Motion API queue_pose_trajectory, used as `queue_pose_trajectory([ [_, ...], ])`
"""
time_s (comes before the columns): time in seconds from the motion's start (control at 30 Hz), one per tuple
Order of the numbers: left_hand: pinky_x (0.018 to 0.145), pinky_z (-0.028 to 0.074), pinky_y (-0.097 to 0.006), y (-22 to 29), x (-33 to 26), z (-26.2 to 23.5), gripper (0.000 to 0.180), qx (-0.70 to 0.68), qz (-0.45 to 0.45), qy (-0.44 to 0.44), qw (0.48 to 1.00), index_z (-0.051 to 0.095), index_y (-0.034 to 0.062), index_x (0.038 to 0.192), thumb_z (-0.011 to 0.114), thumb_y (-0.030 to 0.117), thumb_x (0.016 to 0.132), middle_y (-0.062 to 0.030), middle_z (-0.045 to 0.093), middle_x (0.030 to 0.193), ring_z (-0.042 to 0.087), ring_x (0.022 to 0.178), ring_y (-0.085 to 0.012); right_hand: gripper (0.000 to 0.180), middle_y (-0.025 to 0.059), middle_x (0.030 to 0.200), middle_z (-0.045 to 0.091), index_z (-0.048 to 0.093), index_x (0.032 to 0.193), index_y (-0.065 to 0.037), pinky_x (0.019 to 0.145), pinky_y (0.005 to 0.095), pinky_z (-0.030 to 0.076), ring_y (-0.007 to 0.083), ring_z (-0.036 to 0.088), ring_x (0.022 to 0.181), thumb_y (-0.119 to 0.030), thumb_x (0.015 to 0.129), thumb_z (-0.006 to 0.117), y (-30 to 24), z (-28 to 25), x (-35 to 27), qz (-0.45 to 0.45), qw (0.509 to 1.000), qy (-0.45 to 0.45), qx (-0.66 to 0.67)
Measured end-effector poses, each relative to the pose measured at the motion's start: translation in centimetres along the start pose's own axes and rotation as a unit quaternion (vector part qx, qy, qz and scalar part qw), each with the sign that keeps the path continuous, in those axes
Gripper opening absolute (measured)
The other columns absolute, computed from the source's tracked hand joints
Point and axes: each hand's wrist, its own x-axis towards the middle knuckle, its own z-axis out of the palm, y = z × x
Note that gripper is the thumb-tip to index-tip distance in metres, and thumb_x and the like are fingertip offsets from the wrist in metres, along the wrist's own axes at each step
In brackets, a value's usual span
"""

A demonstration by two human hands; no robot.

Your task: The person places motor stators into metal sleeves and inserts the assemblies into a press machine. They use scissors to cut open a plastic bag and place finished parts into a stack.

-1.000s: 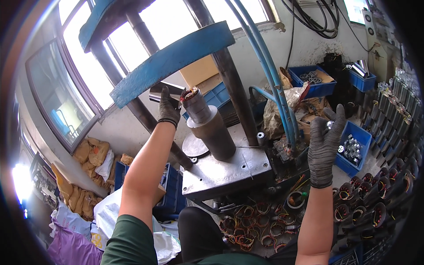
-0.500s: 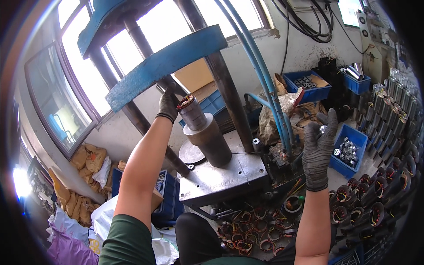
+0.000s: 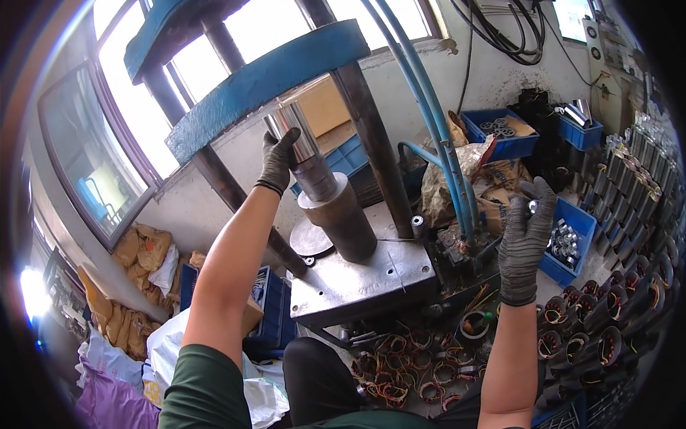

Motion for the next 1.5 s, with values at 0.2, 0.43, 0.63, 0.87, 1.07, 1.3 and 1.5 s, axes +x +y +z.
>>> queue_pose_trajectory([
  [0.2, 0.099, 0.054, -0.042, -1.3, -0.5, -0.1, 0.079, -0.003, 0.038, 0.003, 0.999, 0.045, 0.0039, 0.137, 0.092, 0.015, 0.075, -0.0135, 0.064, 0.122, 0.063, 0.112, -0.0278, 0.032, 0.0079, 0.119, 0.068, 0.059, 0.137, -0.005, 0.093, 0.0312, 0.057, 0.0154, 0.067, 0.103, -0.003, 0.106, 0.056, 0.9, -1.0, 0.4, 0.039, 0.998, 0.008, 0.039],
  [0.43, 0.101, 0.052, -0.039, -1.5, -1.2, 0.4, 0.082, 0.024, 0.048, 0.017, 0.998, 0.040, 0.0047, 0.143, 0.090, 0.014, 0.078, -0.0144, 0.062, 0.128, 0.062, 0.115, -0.0261, 0.027, 0.0085, 0.113, 0.072, 0.066, 0.130, -0.001, 0.095, 0.0298, 0.056, 0.0148, 0.069, 0.100, -0.004, 0.104, 0.061, -1.1, -4.7, 2.5, 0.087, 0.995, -0.056, -0.009],
  [0.63, 0.105, 0.050, -0.037, -6.5, -3.8, 0.1, 0.094, -0.011, 0.116, 0.020, 0.993, 0.034, 0.0071, 0.147, 0.094, 0.022, 0.077, -0.0133, 0.058, 0.133, 0.058, 0.121, -0.0240, 0.031, 0.0094, 0.110, 0.073, 0.066, 0.132, 0.000, 0.092, 0.0315, 0.056, 0.0148, 0.069, 0.096, -0.011, 0.103, 0.065, -4.3, -6.5, 2.7, 0.007, 0.960, -0.159, -0.230],
  [0.87, 0.091, 0.057, -0.035, -6.9, -6.0, -1.4, 0.086, 0.117, 0.002, 0.056, 0.992, 0.044, 0.0050, 0.137, 0.096, 0.022, 0.071, -0.0151, 0.068, 0.119, 0.067, 0.103, -0.0243, 0.064, 0.0089, 0.107, 0.070, 0.049, 0.157, -0.019, 0.081, 0.0319, 0.054, 0.0125, 0.057, 0.080, -0.021, 0.097, 0.073, -8.0, -6.7, 1.0, 0.067, 0.921, -0.275, -0.268],
  [1.07, 0.092, 0.056, -0.035, -7.2, -5.8, -0.5, 0.081, 0.054, -0.012, 0.015, 0.998, 0.057, 0.0020, 0.130, 0.098, 0.033, 0.067, -0.0126, 0.073, 0.115, 0.069, 0.101, -0.0225, 0.065, 0.0230, 0.117, 0.074, 0.060, 0.145, -0.009, 0.085, 0.0436, 0.059, 0.0324, 0.074, 0.091, -0.029, 0.086, 0.080, -9.8, -9.0, 0.7, -0.092, 0.808, -0.453, -0.365],
  [1.3, 0.098, 0.054, -0.036, -7.4, -5.8, -3.9, 0.085, 0.060, -0.014, 0.005, 0.998, 0.052, 0.0019, 0.135, 0.098, 0.031, 0.069, -0.0131, 0.070, 0.121, 0.066, 0.110, -0.0236, 0.052, 0.0215, 0.090, 0.074, 0.074, 0.118, -0.006, 0.081, 0.0479, 0.058, 0.0391, 0.072, 0.088, -0.046, 0.085, 0.069, -13.9, -8.5, -1.6, 0.001, 0.570, -0.734, -0.369],
  [1.5, 0.098, 0.054, -0.037, -7.8, -5.5, -1.6, 0.099, 0.022, -0.019, -0.007, 1.000, 0.051, 0.0043, 0.136, 0.103, 0.034, 0.057, -0.0132, 0.070, 0.119, 0.066, 0.107, -0.0249, 0.031, 0.0179, 0.076, 0.069, 0.076, 0.084, -0.007, 0.070, 0.0483, 0.056, 0.0379, 0.070, 0.074, -0.037, 0.083, 0.069, -13.0, -13.3, -6.0, -0.051, 0.558, -0.709, -0.428],
])
